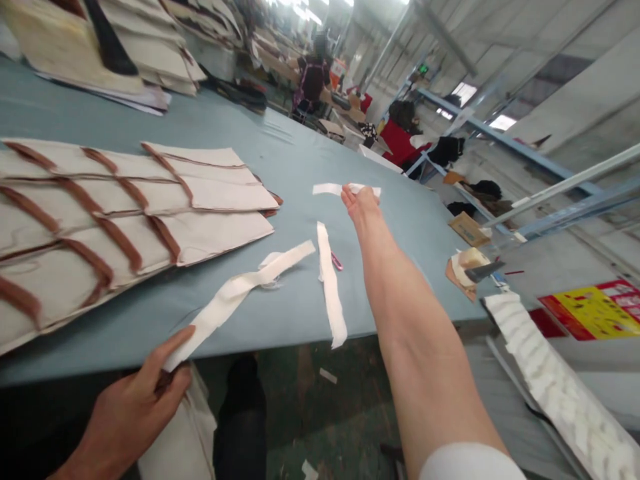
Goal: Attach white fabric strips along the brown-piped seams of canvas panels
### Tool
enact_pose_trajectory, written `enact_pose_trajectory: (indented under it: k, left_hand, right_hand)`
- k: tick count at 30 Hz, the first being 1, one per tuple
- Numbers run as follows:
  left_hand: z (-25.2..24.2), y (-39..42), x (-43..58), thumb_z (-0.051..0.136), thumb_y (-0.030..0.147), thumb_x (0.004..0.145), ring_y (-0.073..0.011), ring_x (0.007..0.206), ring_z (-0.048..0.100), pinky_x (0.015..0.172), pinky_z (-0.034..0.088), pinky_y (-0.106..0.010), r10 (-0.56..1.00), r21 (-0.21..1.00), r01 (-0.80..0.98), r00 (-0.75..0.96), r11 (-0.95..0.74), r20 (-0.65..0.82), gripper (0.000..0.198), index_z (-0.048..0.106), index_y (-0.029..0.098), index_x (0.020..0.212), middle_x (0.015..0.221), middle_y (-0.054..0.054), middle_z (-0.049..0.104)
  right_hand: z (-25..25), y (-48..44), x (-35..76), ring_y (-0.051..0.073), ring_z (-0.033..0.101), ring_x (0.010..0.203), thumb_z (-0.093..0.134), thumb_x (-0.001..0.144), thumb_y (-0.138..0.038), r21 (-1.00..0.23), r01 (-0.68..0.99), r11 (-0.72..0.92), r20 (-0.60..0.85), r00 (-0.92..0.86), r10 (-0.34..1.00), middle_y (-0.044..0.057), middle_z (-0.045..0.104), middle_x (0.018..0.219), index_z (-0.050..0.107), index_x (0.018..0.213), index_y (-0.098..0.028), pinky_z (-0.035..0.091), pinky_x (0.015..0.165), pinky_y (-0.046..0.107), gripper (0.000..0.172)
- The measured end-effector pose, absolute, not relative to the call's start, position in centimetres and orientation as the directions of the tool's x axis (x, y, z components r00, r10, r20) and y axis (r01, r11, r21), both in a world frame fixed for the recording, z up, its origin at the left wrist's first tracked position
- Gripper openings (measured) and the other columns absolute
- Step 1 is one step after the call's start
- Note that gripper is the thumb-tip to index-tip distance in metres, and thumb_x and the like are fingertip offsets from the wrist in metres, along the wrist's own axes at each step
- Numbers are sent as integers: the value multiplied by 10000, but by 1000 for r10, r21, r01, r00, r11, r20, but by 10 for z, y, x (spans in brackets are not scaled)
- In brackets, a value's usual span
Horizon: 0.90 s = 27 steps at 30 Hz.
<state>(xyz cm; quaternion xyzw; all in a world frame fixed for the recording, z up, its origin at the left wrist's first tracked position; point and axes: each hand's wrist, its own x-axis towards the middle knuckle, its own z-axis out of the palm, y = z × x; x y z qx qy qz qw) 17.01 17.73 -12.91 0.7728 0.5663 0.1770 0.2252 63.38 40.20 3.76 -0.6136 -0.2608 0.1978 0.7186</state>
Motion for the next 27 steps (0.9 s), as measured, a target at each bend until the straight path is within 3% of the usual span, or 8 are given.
enact_pose_trajectory:
  k: [2,5,8,12,17,21,24,27]
  left_hand:
    - [-135,174,169,464,346,1033,-257,581,788,593,547,-331,952,556,781,301,-283,62,523,644,290,1521,645,22,765]
    - [-143,173,167,493,339,1041,-239,539,766,573,543,-310,943,552,768,304,-326,134,494,662,265,1499,616,31,741]
    - [-147,177,164,545,335,1028,-206,495,750,540,521,-269,926,568,733,330,-374,183,498,660,266,1508,597,62,732]
    - [-141,187,161,496,339,1031,-203,494,763,493,479,-249,905,617,683,408,-392,123,596,575,223,1609,572,72,727]
    - [-115,183,152,465,420,1035,-198,526,756,536,484,-243,930,698,632,341,-337,141,694,484,123,1661,614,53,740]
    - [-92,154,138,502,518,1004,-195,558,744,569,499,-241,956,840,492,276,-230,100,521,761,206,1332,631,37,751]
    - [-73,122,135,557,560,979,-201,669,745,643,524,-251,934,948,277,354,-160,54,426,825,228,989,757,-11,796]
    - [-50,92,140,618,638,941,-175,614,603,594,446,-259,915,999,44,402,8,-25,521,828,170,1029,695,-16,698]
  right_hand:
    - [30,411,636,151,757,849,597,1122,-286,-991,-21,134,62,808,587,54,745,1001,705,1148,-132,650,754,293,190]
    - [29,414,629,129,763,774,456,1117,-167,-991,-73,115,5,822,569,31,718,842,683,1053,-134,630,713,239,238]
    - [40,402,607,154,778,798,457,1086,-164,-990,-75,120,9,811,585,40,749,810,679,1029,-137,647,716,258,231]
    - [71,363,558,138,777,767,396,1129,-240,-992,-18,124,70,745,663,56,790,841,662,926,-148,614,651,215,347]
    - [117,299,481,116,780,705,390,1164,-270,-996,9,92,80,589,804,60,823,844,660,875,-147,568,565,164,414]
    - [148,245,416,125,791,674,444,1158,-282,-999,-13,53,41,455,890,78,840,846,683,854,-142,580,543,162,411]
    - [159,204,369,130,794,654,510,1139,-301,-996,-91,13,-20,352,936,85,849,842,716,845,-138,596,523,162,394]
    - [157,164,330,129,792,633,495,1137,-297,-977,-209,-37,-94,270,958,84,855,835,744,829,-140,615,521,163,426]
